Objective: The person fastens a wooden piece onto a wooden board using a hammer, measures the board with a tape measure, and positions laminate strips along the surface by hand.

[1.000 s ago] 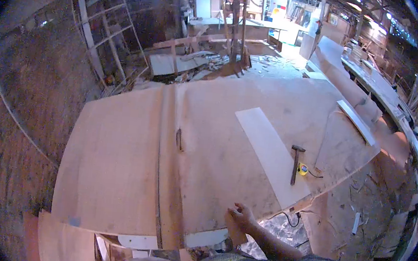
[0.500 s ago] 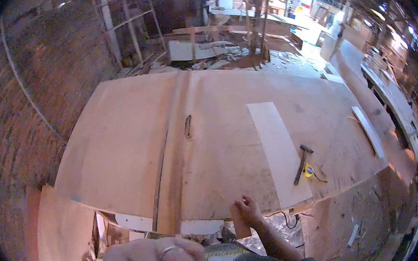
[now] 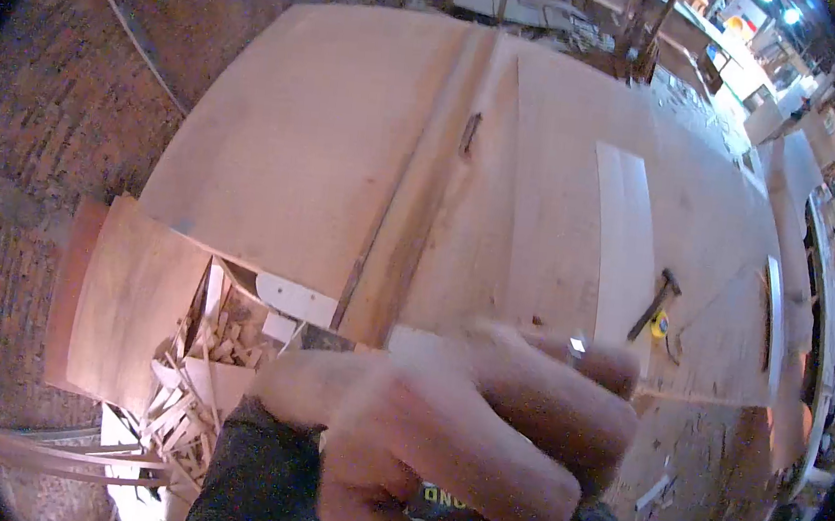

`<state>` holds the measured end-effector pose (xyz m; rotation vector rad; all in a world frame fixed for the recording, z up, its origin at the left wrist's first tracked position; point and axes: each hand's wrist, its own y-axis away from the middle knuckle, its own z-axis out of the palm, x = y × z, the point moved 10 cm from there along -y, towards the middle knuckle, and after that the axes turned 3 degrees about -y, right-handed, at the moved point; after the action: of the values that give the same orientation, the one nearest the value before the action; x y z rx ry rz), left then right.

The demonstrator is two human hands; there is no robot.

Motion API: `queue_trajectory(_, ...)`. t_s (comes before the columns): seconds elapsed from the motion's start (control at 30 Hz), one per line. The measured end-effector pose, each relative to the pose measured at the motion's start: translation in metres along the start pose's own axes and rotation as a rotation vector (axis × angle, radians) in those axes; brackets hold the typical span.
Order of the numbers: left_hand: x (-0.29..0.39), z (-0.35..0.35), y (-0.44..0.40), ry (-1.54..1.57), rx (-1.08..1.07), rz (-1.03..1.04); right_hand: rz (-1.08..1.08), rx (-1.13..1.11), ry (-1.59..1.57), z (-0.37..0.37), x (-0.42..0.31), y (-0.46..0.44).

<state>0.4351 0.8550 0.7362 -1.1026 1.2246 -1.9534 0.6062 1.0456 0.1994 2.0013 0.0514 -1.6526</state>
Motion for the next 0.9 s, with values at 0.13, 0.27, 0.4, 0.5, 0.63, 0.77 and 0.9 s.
queue_trajectory(0.13, -0.001, -0.006, 0.004, 0.043, 0.019, -0.039, 0.035, -0.053, -0.167, 0.018, -0.043, 0.032)
queue_trajectory(0.27, 0.001, -0.011, 0.006, 0.056, 0.014, -0.048, 0.007, 0.020, -0.136, 0.023, -0.025, 0.021)
queue_trajectory(0.4, -0.001, -0.015, 0.007, 0.092, 0.019, -0.068, 0.042, -0.027, -0.172, 0.034, -0.035, 0.027)
queue_trajectory(0.5, -0.002, -0.014, 0.007, 0.092, 0.015, -0.084, 0.010, -0.047, -0.117, 0.039, -0.030, 0.017)
queue_trajectory(0.63, -0.004, -0.013, 0.012, 0.088, 0.014, -0.134, -0.052, 0.020, -0.049, 0.035, -0.037, 0.026)
queue_trajectory(0.77, -0.005, -0.016, 0.010, 0.097, 0.005, -0.169, 0.088, 0.015, -0.240, 0.042, -0.034, 0.043)
queue_trajectory(0.9, -0.008, -0.010, 0.009, 0.097, -0.006, -0.197, 0.057, -0.058, -0.272, 0.040, -0.033, 0.025)
